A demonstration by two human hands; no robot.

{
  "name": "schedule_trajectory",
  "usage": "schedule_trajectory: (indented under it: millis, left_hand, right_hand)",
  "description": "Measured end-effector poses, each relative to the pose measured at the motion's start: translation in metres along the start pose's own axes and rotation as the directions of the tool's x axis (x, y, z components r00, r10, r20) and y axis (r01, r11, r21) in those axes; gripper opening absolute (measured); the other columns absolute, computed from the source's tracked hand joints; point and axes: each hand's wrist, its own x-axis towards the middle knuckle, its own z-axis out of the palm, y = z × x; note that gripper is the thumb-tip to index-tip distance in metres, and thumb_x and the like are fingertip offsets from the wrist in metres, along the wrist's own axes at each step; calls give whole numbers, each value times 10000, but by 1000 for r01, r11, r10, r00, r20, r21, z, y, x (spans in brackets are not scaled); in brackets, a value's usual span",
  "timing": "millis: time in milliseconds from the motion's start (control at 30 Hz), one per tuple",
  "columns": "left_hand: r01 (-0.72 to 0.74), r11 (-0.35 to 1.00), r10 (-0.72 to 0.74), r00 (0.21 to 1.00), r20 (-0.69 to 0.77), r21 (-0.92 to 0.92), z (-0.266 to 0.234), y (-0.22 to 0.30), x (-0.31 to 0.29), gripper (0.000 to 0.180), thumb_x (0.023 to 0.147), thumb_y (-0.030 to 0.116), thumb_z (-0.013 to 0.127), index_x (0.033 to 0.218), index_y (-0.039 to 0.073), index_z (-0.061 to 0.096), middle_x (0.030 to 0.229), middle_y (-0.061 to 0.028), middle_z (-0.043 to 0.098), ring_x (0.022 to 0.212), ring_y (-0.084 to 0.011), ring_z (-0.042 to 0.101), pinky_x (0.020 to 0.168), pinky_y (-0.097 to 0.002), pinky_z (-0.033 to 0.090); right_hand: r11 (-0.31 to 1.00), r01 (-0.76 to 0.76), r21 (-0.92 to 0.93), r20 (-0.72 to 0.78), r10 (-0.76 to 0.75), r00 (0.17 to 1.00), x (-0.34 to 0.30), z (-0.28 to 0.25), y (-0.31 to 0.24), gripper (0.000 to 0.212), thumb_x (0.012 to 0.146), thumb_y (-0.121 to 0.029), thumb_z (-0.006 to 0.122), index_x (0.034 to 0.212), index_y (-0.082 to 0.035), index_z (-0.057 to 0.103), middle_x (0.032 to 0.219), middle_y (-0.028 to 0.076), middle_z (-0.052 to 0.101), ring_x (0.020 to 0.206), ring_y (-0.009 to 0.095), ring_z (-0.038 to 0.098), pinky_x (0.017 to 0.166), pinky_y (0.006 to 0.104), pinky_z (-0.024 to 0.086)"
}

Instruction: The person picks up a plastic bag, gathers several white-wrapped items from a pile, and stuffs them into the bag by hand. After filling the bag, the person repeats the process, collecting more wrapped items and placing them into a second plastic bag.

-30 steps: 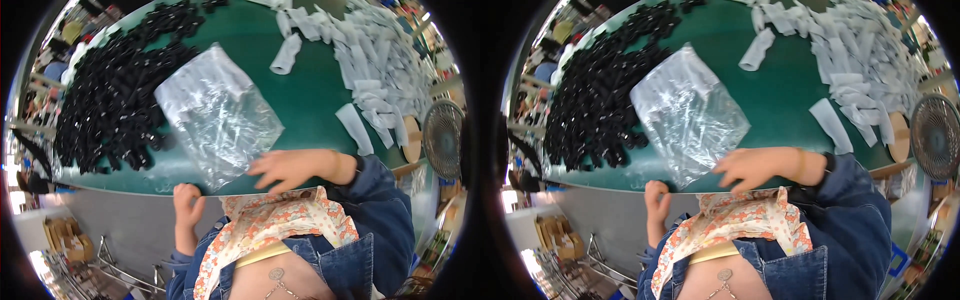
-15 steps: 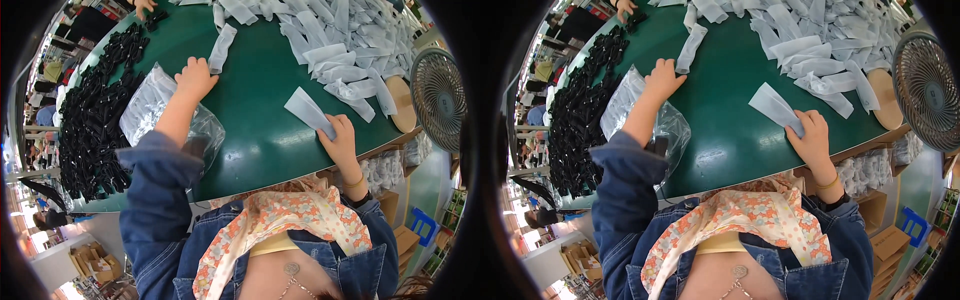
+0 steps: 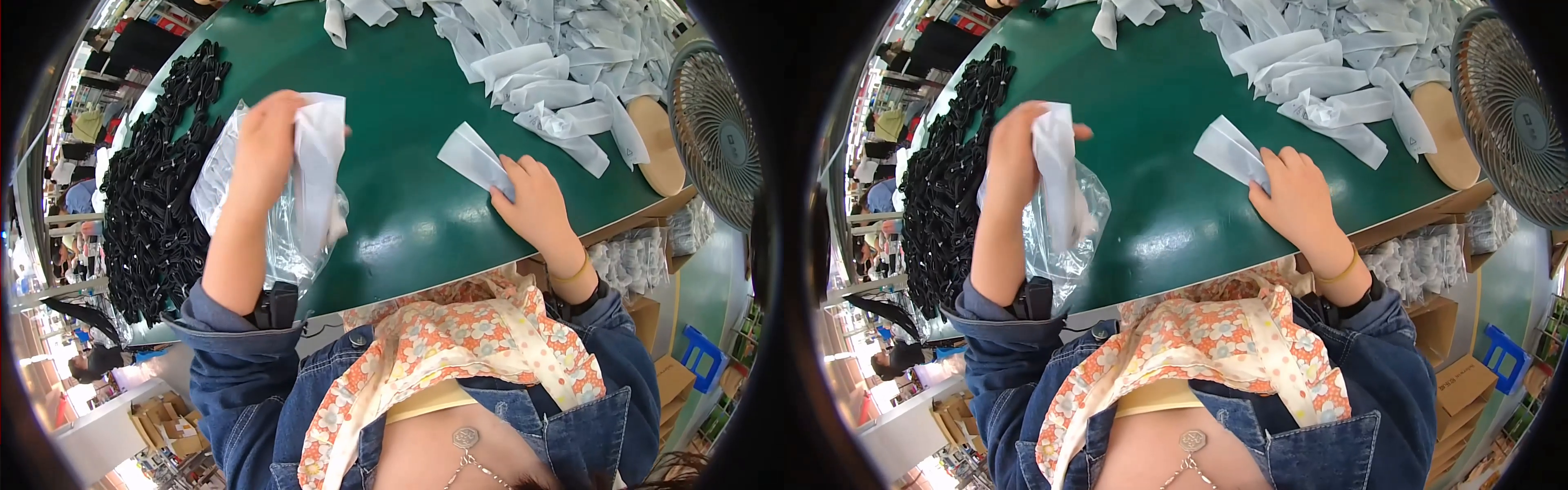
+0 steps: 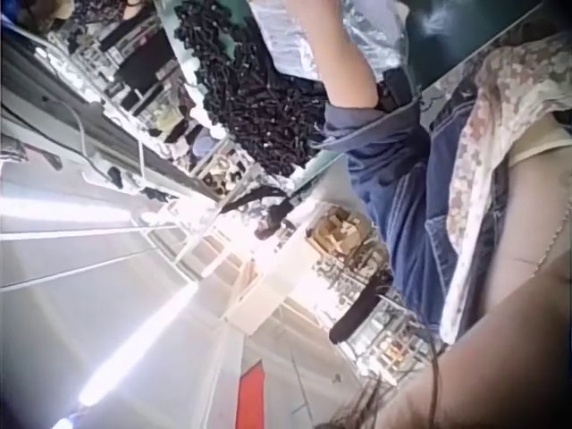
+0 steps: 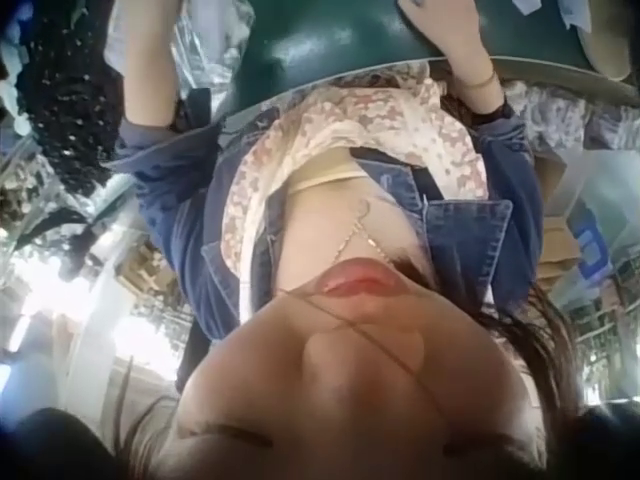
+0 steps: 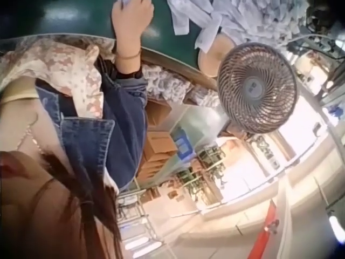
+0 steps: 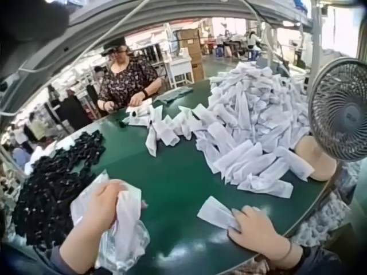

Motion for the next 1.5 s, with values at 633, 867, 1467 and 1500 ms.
schedule_trajectory:
  millis: [633,867,1467,1500]
  left_hand:
    - [149,909,-224,963,153,390,112,-57,-65,693,750,221,722,1248,-95,358,998,-272,636,915,-392,653,777,-392,535]
    - [101,986,-111,991,70,132,117,-78,-71,657,747,142,714,1256,-45,345,896,-161,599,762,-268,643,699,-351,540]
    - [-524,697,458,850,258,489,123,-80,-68,480,730,54,622,1207,97,576,822,-106,445,671,-243,514,616,-347,468]
    - [-510,705,442,860,256,493,123,-82,-69,476,727,59,616,1200,102,589,814,-105,435,670,-248,506,616,-354,463]
  right_hand:
    - [871,-293,396,281,189,941,11,17,-58,689,757,-183,664,1352,36,395,857,187,621,719,287,632,661,360,505]
    - [638,-343,689,362,107,926,-3,16,-54,727,791,-44,658,1427,28,314,941,94,596,741,109,580,631,249,473]
    - [620,-284,732,330,43,943,-7,18,-38,467,900,-7,544,1358,9,453,964,41,475,736,77,553,618,208,476]
    - [563,-354,746,403,41,914,-4,15,-38,438,894,-18,541,1327,6,480,961,52,493,709,95,557,608,217,478]
